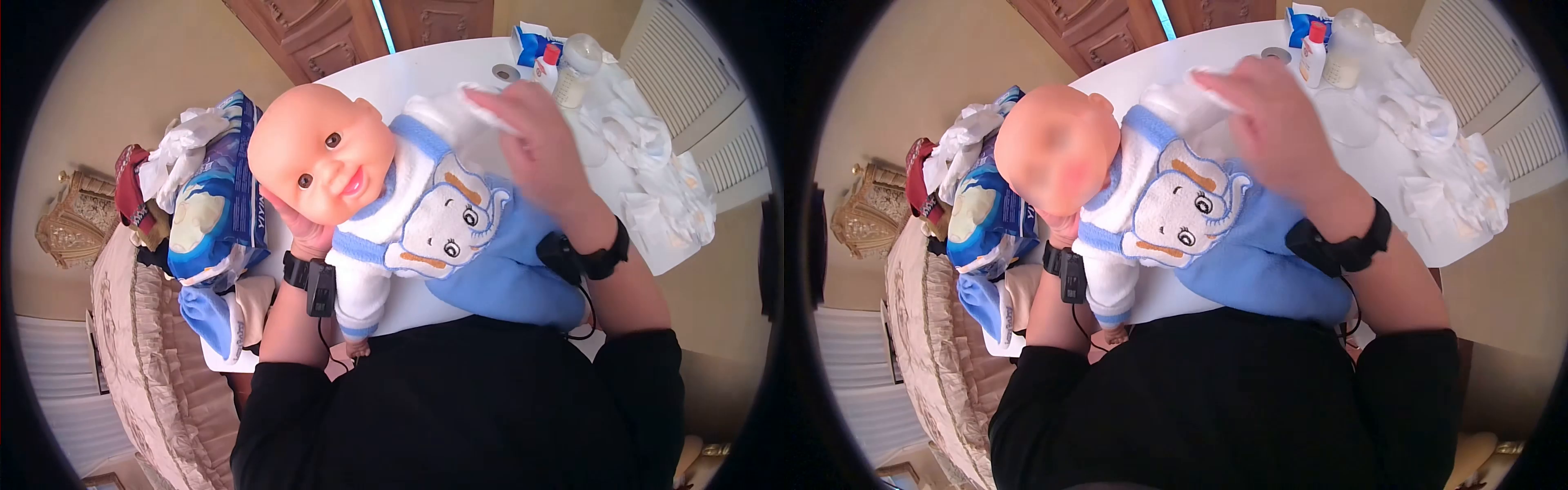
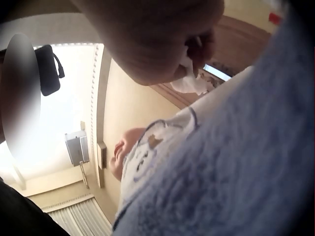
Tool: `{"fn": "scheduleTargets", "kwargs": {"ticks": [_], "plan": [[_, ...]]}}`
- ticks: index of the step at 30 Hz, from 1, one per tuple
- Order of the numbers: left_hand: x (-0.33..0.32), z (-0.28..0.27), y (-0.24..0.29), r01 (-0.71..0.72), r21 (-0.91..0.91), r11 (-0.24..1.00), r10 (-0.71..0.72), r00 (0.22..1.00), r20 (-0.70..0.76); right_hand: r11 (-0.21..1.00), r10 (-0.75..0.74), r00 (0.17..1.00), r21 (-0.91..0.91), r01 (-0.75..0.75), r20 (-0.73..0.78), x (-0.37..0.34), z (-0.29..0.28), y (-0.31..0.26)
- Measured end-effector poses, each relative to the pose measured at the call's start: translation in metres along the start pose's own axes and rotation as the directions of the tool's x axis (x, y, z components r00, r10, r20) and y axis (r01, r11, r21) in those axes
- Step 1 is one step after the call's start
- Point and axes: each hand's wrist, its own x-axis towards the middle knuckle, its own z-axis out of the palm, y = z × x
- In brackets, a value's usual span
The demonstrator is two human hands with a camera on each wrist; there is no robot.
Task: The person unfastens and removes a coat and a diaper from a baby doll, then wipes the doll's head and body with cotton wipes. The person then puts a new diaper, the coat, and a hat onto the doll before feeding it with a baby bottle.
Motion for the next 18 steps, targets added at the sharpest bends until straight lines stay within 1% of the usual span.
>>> {"fn": "scheduleTargets", "kwargs": {"ticks": [1, 3, 4, 6, 7, 9, 10, 12, 14, 16, 17, 18], "plan": [[0.000, 0.003, 0.000, -0.020, 0.127, 0.992, 0.033, 0.994, -0.100, 1.000, 0.000, 1.000, -0.003, 0.000, -0.003, 0.001, 0.006, -0.001], [0.002, 0.008, 0.002, -0.021, 0.149, 0.989, 0.034, 0.995, -0.089, 0.999, -0.038, 0.992, 0.023, 0.035, 0.124, 0.002, 0.018, 0.001], [0.001, 0.011, 0.002, -0.022, 0.169, 0.985, 0.037, 0.996, -0.084, 0.999, -0.040, 0.991, 0.022, 0.037, 0.124, 0.002, 0.020, 0.005], [-0.002, 0.014, 0.005, -0.029, 0.211, 0.977, 0.048, 0.995, -0.083, 0.997, 0.032, 0.992, -0.074, -0.024, 0.119, -0.001, 0.021, 0.017], [-0.004, 0.015, 0.007, -0.032, 0.233, 0.972, 0.054, 0.995, -0.085, 0.997, 0.028, 0.992, -0.069, -0.020, 0.124, -0.005, 0.022, 0.022], [-0.007, 0.016, 0.009, -0.036, 0.275, 0.961, 0.061, 0.995, -0.084, 0.966, 0.240, 0.954, -0.140, -0.217, 0.179, -0.012, 0.022, 0.031], [-0.007, 0.016, 0.009, -0.035, 0.294, 0.955, 0.062, 0.995, -0.081, 0.966, 0.240, 0.954, -0.142, -0.216, 0.180, -0.012, 0.022, 0.032], [-0.007, 0.016, 0.009, -0.035, 0.282, 0.959, 0.058, 0.995, -0.076, 0.876, 0.475, 0.858, -0.014, -0.482, 0.197, -0.011, 0.021, 0.033], [-0.006, 0.015, 0.009, -0.035, 0.272, 0.962, 0.057, 0.996, -0.071, 0.871, 0.485, 0.854, -0.012, -0.492, 0.190, -0.011, 0.020, 0.036], [-0.004, 0.015, 0.009, -0.032, 0.225, 0.974, 0.035, 0.999, -0.011, 0.868, 0.488, 0.851, -0.007, -0.496, 0.196, -0.011, 0.017, 0.037], [-0.003, 0.014, 0.008, -0.037, 0.226, 0.973, 0.045, 0.999, -0.031, 0.907, 0.412, 0.902, 0.032, -0.419, 0.126, -0.011, 0.014, 0.037], [-0.002, 0.014, 0.008, -0.012, 0.188, 0.982, 0.016, 1.000, -0.021, 0.939, 0.334, 0.941, 0.071, -0.338, 0.061, -0.012, 0.012, 0.034]]}}
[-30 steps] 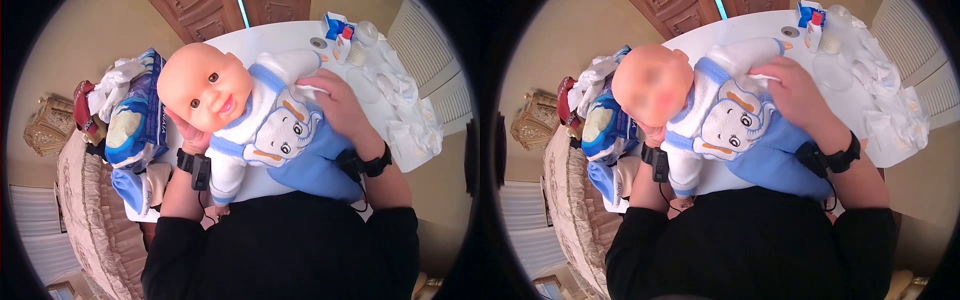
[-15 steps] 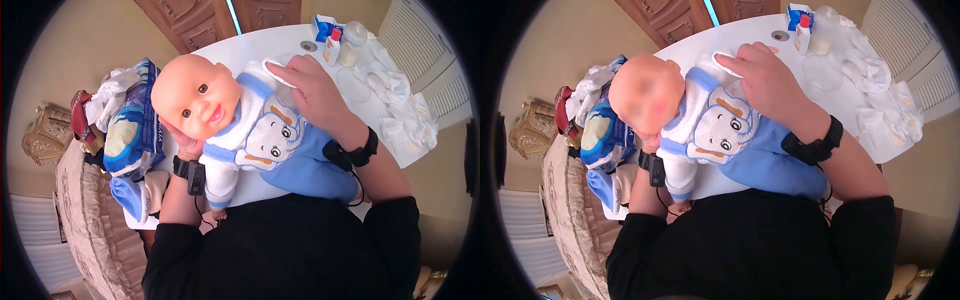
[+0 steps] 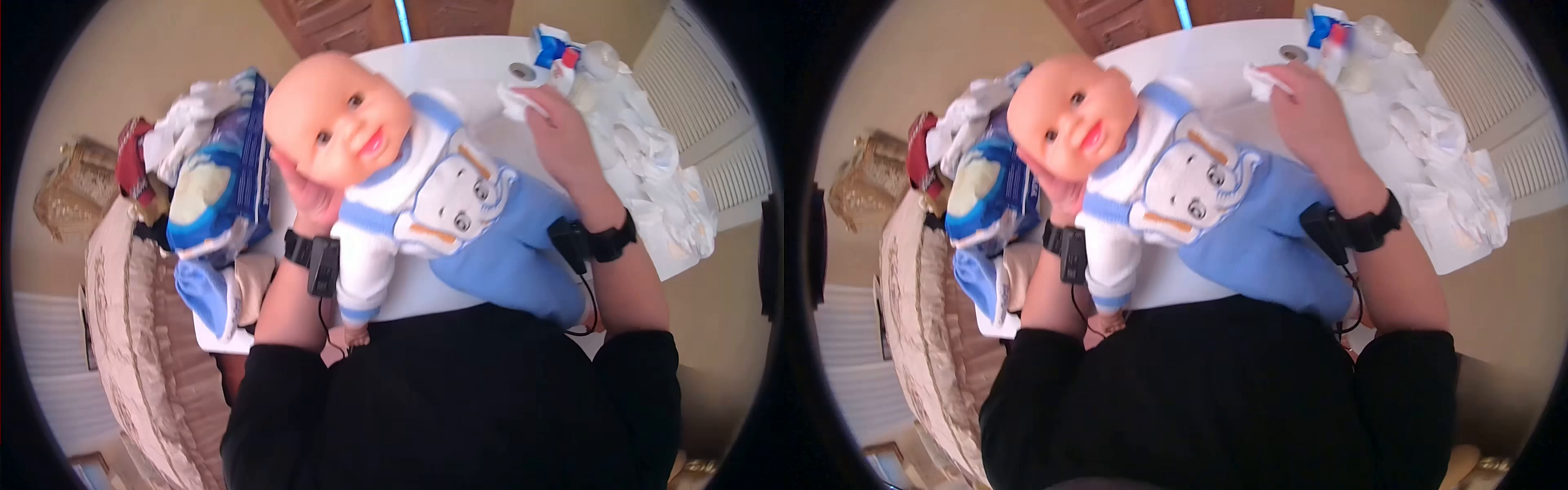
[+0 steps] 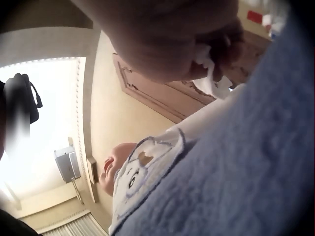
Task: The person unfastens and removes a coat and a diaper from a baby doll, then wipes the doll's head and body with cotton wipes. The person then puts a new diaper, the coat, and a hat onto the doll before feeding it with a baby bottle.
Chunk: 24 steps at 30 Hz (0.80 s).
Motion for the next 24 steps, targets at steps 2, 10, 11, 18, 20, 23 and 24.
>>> {"fn": "scheduleTargets", "kwargs": {"ticks": [2, 10, 11, 18, 20, 23, 24], "plan": [[0.001, 0.003, 0.001, 0.020, -0.032, 0.999, -0.020, 1.000, -0.011, 0.994, -0.093, 0.995, 0.056, 0.091, 0.020, -0.003, -0.010, -0.017], [0.010, 0.014, -0.003, 0.004, -0.159, 0.987, 0.020, 0.989, 0.149, 0.794, -0.592, 0.770, 0.007, 0.608, 0.239, -0.050, 0.005, -0.105], [0.010, 0.014, -0.003, 0.003, -0.160, 0.987, 0.021, 0.988, 0.150, 0.705, -0.658, 0.701, -0.102, 0.702, 0.276, -0.054, 0.013, -0.107], [0.008, 0.014, 0.000, 0.048, -0.218, 0.975, -0.008, 0.983, 0.184, 0.669, -0.664, 0.693, -0.189, 0.718, 0.282, -0.063, 0.042, -0.112], [0.008, 0.014, 0.000, 0.054, -0.238, 0.970, -0.008, 0.982, 0.187, 0.698, -0.607, 0.659, -0.097, 0.709, 0.445, -0.067, 0.031, -0.114], [0.009, 0.015, 0.002, 0.018, -0.190, 0.982, 0.010, 0.989, 0.149, 0.716, -0.605, 0.548, 0.093, 0.691, 0.578, -0.070, 0.022, -0.107], [0.009, 0.014, 0.002, 0.030, -0.215, 0.976, 0.002, 0.989, 0.151, 0.714, -0.605, 0.548, 0.089, 0.694, 0.578, -0.067, 0.020, -0.109]]}}
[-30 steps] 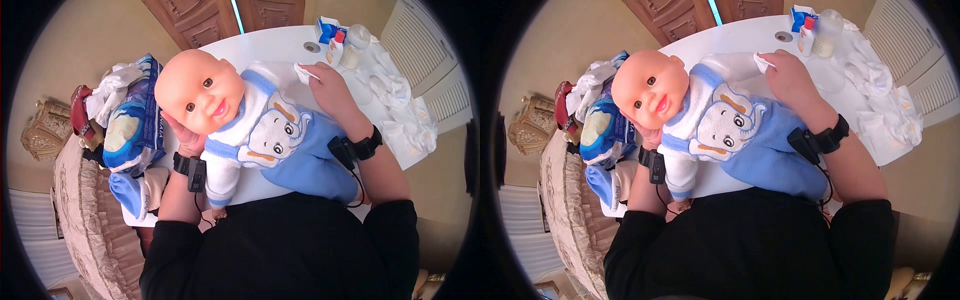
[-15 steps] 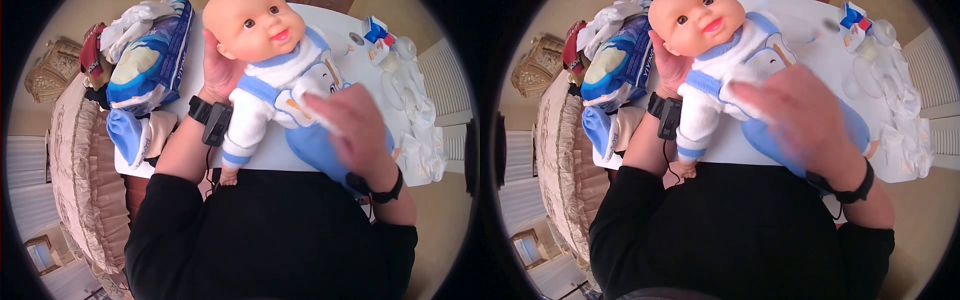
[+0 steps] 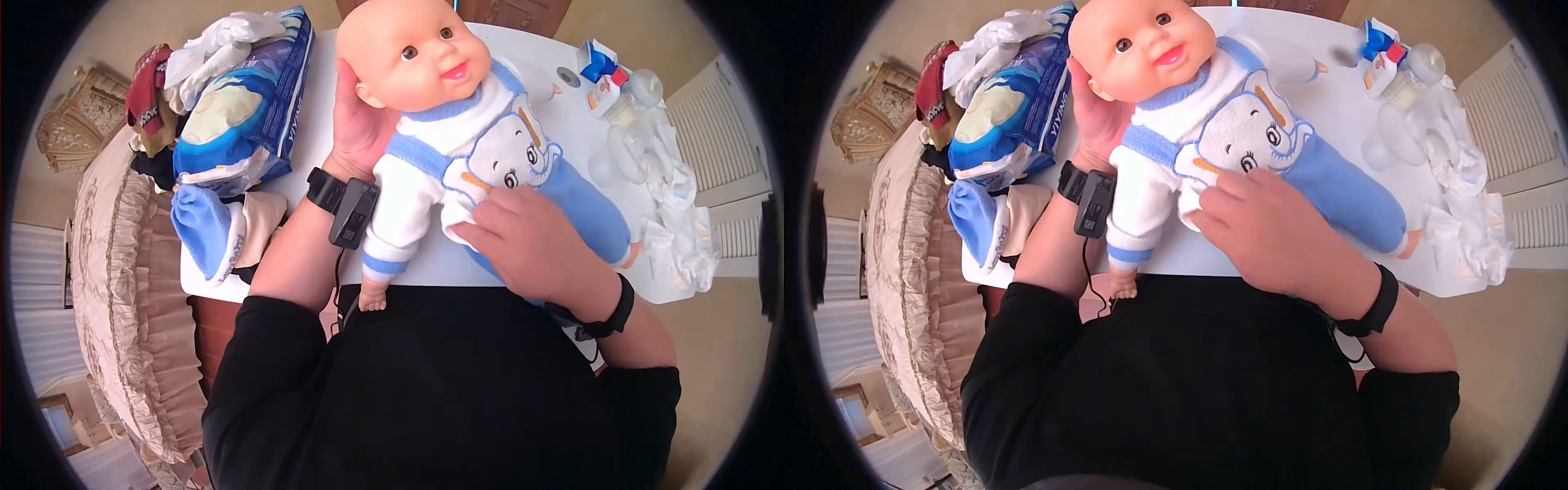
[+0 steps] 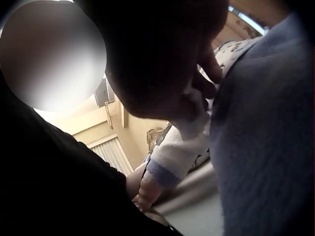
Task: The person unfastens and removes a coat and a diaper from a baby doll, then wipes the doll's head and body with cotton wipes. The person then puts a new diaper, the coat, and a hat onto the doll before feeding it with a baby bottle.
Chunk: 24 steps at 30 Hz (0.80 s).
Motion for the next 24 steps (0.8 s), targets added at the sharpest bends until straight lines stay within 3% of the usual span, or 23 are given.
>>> {"fn": "scheduleTargets", "kwargs": {"ticks": [2, 6, 9, 11, 12, 14, 15, 17, 21, 23, 24], "plan": [[0.000, -0.002, -0.001, 0.009, -0.028, 1.000, -0.009, 1.000, 0.002, 0.994, 0.038, 0.989, -0.096, -0.052, -0.141, 0.006, -0.010, 0.001], [-0.001, -0.005, -0.001, 0.043, -0.136, 0.990, -0.036, 0.998, 0.047, 0.958, 0.084, 0.968, -0.247, -0.144, -0.236, 0.016, -0.006, 0.016], [0.002, -0.004, 0.001, 0.042, -0.095, 0.995, -0.039, 0.999, 0.030, 0.987, 0.041, 0.983, -0.143, -0.067, -0.179, 0.010, -0.001, 0.011], [0.001, -0.003, 0.000, 0.025, -0.033, 0.999, -0.026, 1.000, -0.015, 0.999, -0.039, 0.998, -0.025, 0.040, 0.054, 0.003, -0.003, 0.005], [0.002, -0.001, 0.000, 0.015, -0.007, 1.000, -0.016, 0.999, -0.037, 0.999, -0.038, 0.998, -0.022, 0.039, 0.058, 0.003, -0.002, 0.004], [0.004, -0.002, -0.002, 0.011, 0.019, 1.000, -0.009, 0.998, -0.059, 0.985, -0.080, 0.992, -0.161, 0.064, -0.093, 0.006, 0.000, 0.000], [0.004, -0.003, -0.002, 0.025, -0.014, 1.000, -0.026, 0.998, -0.061, 0.985, -0.077, 0.993, -0.159, 0.061, -0.093, 0.008, 0.001, 0.002], [0.004, -0.003, -0.002, 0.042, -0.044, 0.998, -0.044, 0.997, -0.058, 0.926, -0.100, 0.992, -0.372, 0.066, -0.072, 0.015, 0.003, 0.010], [0.005, -0.004, -0.002, 0.035, -0.045, 0.998, -0.039, 0.995, -0.087, 0.928, -0.119, 0.993, -0.357, 0.103, -0.024, 0.019, 0.019, 0.005], [0.003, -0.007, -0.001, 0.039, -0.049, 0.998, -0.043, 0.995, -0.092, 0.940, -0.113, 0.987, -0.311, 0.144, 0.115, 0.017, 0.019, 0.001], [0.002, -0.008, 0.000, 0.009, 0.012, 1.000, -0.008, 0.992, -0.126, 0.939, -0.098, 0.988, -0.317, 0.130, 0.116, 0.016, 0.018, -0.001]]}}
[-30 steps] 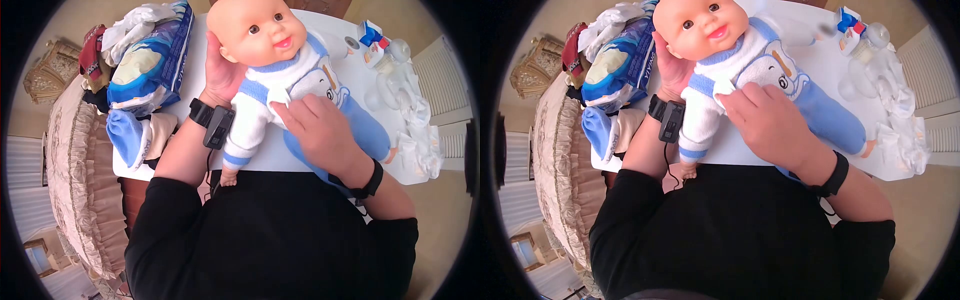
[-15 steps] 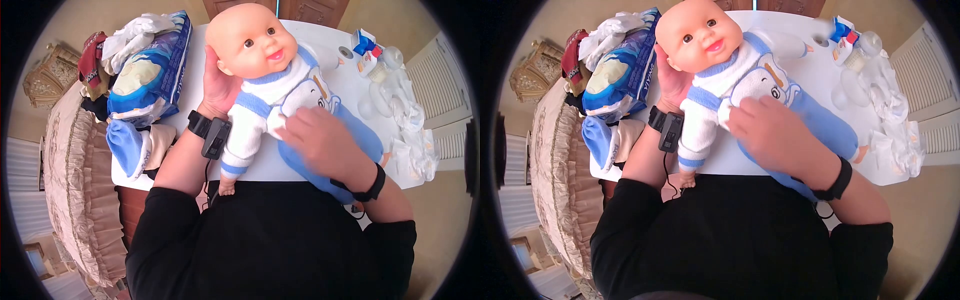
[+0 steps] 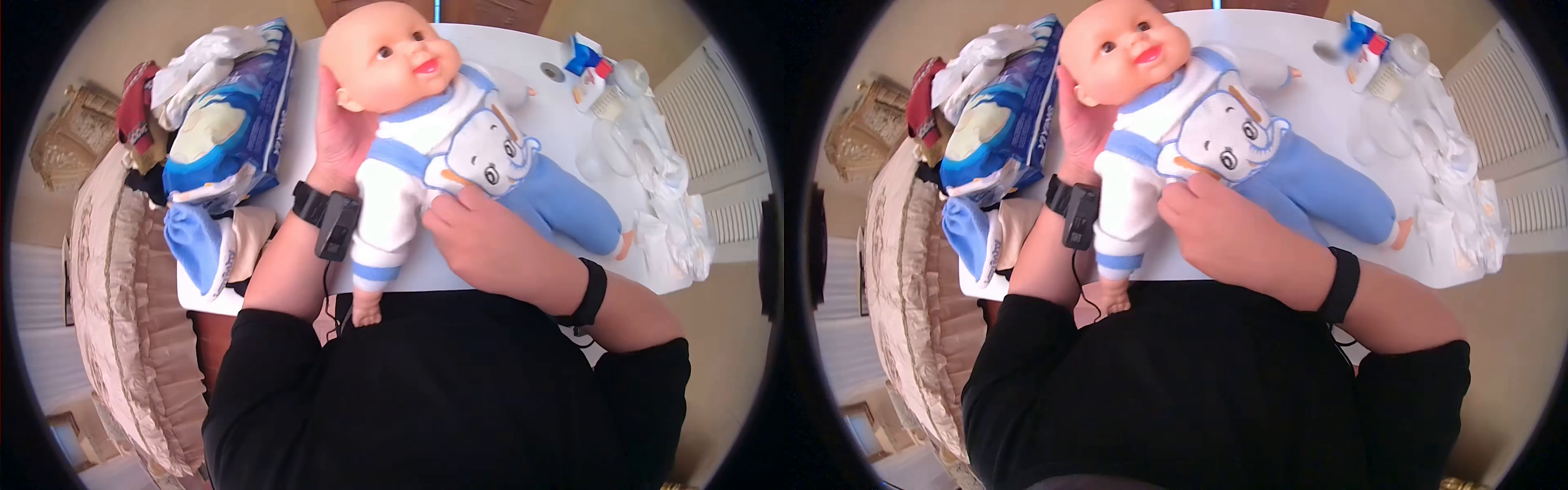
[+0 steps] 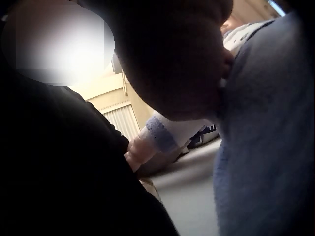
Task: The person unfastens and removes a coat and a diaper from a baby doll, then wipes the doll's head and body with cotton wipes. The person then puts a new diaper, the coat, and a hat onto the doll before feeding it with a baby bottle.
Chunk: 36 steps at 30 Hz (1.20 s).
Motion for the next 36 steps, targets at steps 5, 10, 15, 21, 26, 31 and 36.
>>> {"fn": "scheduleTargets", "kwargs": {"ticks": [5, 10, 15, 21, 26, 31, 36], "plan": [[-0.002, 0.007, 0.002, -0.019, 0.076, 0.997, 0.020, 1.000, -0.022, 0.816, 0.214, 0.973, 0.562, -0.133, -0.081, -0.024, -0.020, 0.007], [0.003, -0.007, -0.001, 0.067, -0.190, 0.979, -0.042, 0.991, 0.130, 0.706, 0.699, 0.599, 0.245, -0.664, -0.391, -0.106, -0.045, 0.060], [-0.001, 0.003, 0.000, -0.009, 0.041, 0.999, 0.008, 1.000, 0.016, 0.459, 0.867, 0.442, 0.023, -0.888, -0.229, -0.162, -0.029, 0.103], [-0.002, 0.010, -0.001, -0.022, 0.108, 0.994, 0.028, 0.998, -0.049, 0.433, 0.899, 0.421, 0.095, -0.896, -0.124, -0.166, -0.023, 0.111], [0.001, 0.000, -0.002, -0.024, 0.095, 0.995, 0.028, 0.999, -0.047, 0.670, 0.742, 0.600, 0.363, -0.647, -0.299, -0.122, -0.024, 0.066], [0.000, 0.002, -0.003, -0.038, 0.073, 0.997, 0.042, 0.997, -0.057, 0.787, 0.607, 0.773, 0.282, -0.549, -0.187, -0.096, -0.004, 0.033], [-0.001, 0.003, -0.003, -0.012, 0.055, 0.998, 0.012, 1.000, -0.011, 0.690, 0.701, 0.701, 0.370, -0.622, -0.130, -0.124, -0.023, 0.036]]}}
